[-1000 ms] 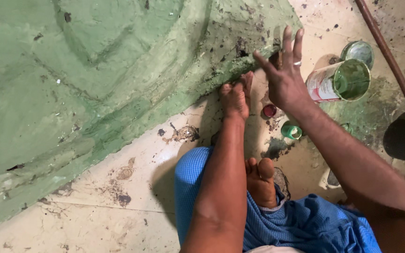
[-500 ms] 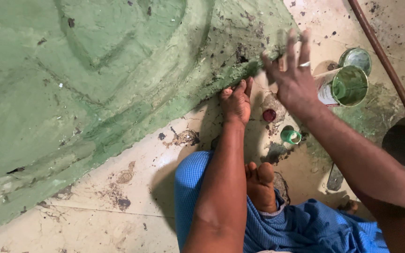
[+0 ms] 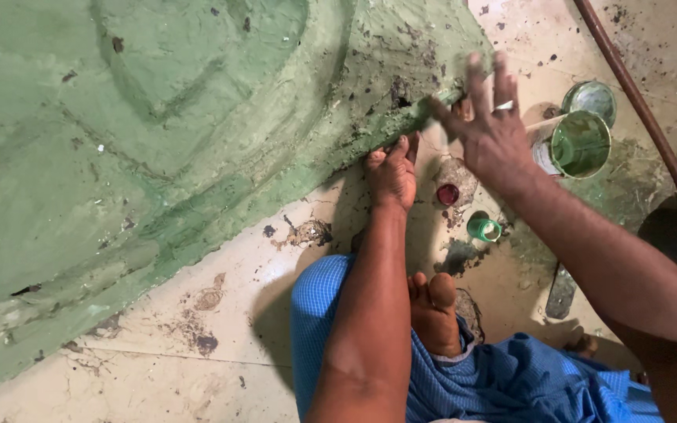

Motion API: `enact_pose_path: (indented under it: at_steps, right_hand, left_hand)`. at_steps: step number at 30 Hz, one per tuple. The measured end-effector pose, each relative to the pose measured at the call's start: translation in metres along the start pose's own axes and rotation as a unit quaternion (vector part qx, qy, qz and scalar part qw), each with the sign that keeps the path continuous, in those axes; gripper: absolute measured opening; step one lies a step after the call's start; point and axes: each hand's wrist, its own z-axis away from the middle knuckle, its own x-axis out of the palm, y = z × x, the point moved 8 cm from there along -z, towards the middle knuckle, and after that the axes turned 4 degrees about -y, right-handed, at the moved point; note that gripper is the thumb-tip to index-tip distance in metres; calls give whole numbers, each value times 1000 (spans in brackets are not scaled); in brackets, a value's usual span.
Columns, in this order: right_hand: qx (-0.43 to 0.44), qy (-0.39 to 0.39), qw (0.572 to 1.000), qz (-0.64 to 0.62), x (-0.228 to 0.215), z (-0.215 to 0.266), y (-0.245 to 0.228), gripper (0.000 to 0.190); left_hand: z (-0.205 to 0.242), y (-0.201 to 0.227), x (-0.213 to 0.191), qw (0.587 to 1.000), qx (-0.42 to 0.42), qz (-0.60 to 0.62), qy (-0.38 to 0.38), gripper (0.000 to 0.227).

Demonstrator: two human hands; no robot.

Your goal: The person sits on the floor and uses a small brush to apply green paint to the edges of a large green-painted board. The person repeatedly dips the brush into a paint can and carefully paints along the perimeter of the board.

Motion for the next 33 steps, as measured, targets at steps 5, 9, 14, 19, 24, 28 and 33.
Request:
enact_pose_path:
  at_steps: [5, 9, 14, 19, 24, 28, 33]
  right_hand:
    - [39, 22, 992, -116, -12, 5, 16, 85]
    - [82, -74, 987, -113, -3, 11, 8, 103]
    - [30, 23, 998, -51, -26, 14, -17, 103]
    - [32, 4, 992, -121, -21, 15, -22, 101]
    - [63, 0, 994, -90, -12, 12, -17, 105]
    - [34, -27, 998, -45, 1, 9, -10, 95]
    - [83, 32, 995, 38, 6, 0, 30, 81]
  left_hand:
    - [-2, -3, 1, 1000, -1, 22, -8, 18]
    - [-4, -5, -4, 1000, 2, -11, 3, 19]
    - [-4, -2, 0, 1000, 6, -21, -5, 32]
    - [-4, -4, -2, 1000, 4, -25, -6, 36]
    - [-7, -12, -13, 999, -16, -46, -2, 20]
    - [-6, -9, -12, 1000, 6, -10, -26, 21]
    - [-4, -7, -5, 1000, 0, -7, -26, 25]
